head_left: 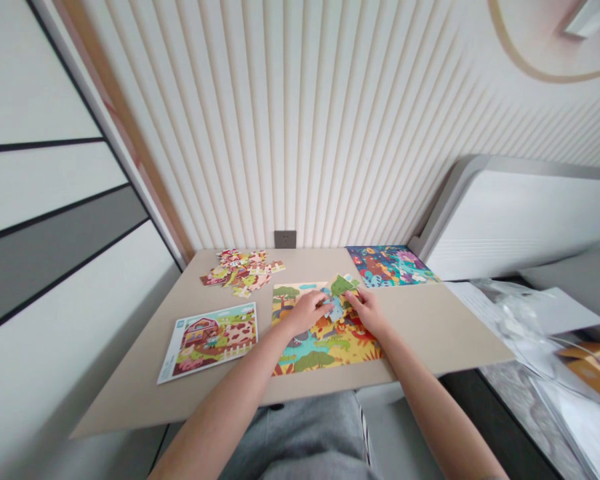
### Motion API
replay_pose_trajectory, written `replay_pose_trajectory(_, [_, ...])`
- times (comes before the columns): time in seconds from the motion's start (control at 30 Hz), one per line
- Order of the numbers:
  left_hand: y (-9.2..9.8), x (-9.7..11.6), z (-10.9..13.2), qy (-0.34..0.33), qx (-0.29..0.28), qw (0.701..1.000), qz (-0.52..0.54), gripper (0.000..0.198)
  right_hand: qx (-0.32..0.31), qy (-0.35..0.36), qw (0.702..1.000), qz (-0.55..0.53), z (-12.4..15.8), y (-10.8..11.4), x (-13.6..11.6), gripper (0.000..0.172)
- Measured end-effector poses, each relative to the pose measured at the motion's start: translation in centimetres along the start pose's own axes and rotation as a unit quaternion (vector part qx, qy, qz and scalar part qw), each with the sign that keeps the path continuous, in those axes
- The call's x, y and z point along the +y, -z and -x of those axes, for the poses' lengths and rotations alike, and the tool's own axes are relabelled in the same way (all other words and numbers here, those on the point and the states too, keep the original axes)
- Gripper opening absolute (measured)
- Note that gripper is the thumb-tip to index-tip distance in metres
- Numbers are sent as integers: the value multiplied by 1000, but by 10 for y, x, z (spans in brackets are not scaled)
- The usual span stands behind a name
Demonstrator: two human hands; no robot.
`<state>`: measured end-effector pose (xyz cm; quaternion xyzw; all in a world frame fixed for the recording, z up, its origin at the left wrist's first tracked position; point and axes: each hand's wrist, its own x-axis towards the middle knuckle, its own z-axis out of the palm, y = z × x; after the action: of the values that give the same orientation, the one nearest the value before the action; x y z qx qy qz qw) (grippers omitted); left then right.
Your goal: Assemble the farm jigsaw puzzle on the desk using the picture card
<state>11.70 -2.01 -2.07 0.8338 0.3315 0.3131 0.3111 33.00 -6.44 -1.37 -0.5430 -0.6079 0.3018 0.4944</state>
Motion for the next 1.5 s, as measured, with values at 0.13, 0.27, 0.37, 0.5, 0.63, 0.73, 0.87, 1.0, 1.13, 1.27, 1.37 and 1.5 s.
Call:
replay_pose_trajectory(0.13, [1, 5, 1, 10, 1, 1000, 16, 35, 6, 4, 1000, 10, 0, 0, -1, 48])
replay_pose_trajectory(0.27, [2, 5, 2, 24, 22, 999, 31, 32, 35, 19, 999, 37, 0, 1, -3, 45])
replay_pose_trajectory(0.37, [7, -1, 4, 47, 62, 996, 39, 32, 93, 17, 995, 21, -2, 7, -1, 40])
replay_pose_trajectory(0.5, [16, -10, 6, 78, 108, 990, 52, 36, 130, 3, 992, 4, -3, 11, 4, 42])
replay_pose_trajectory(0.63, [14, -4, 6, 67, 88, 990, 83, 37, 57, 6, 998, 26, 0, 3, 5, 46])
replay_pose_trajectory(0.73, [8, 6, 7, 46, 56, 992, 108, 39, 9, 9, 1000, 4, 3, -6, 2, 39])
replay_pose_trajectory(0.87, [6, 11, 9, 16, 3, 995, 102, 41, -45, -32, 991, -120, 5, -8, 0, 44])
replay_pose_trajectory(1.0, [11, 4, 14, 0, 28, 997, -75, 46, 11, -27, 996, -80, 3, -1, 4, 48])
replay_pose_trajectory(1.13, [22, -9, 22, 40, 68, 961, -267, 43, 1, 15, 999, 35, 1, 4, 10, 39])
replay_pose_trajectory(1.27, [29, -20, 27, 91, 74, 935, -333, 47, -10, 86, 986, 142, -6, 2, 15, 32])
replay_pose_trajectory(1.37, [30, -25, 27, 90, 70, 935, -334, 50, -60, 96, 970, 215, -20, -2, 19, 35])
replay_pose_trajectory(1.5, [30, -28, 25, 104, 75, 934, -334, 59, -125, 58, 933, 334, -46, -13, 20, 51])
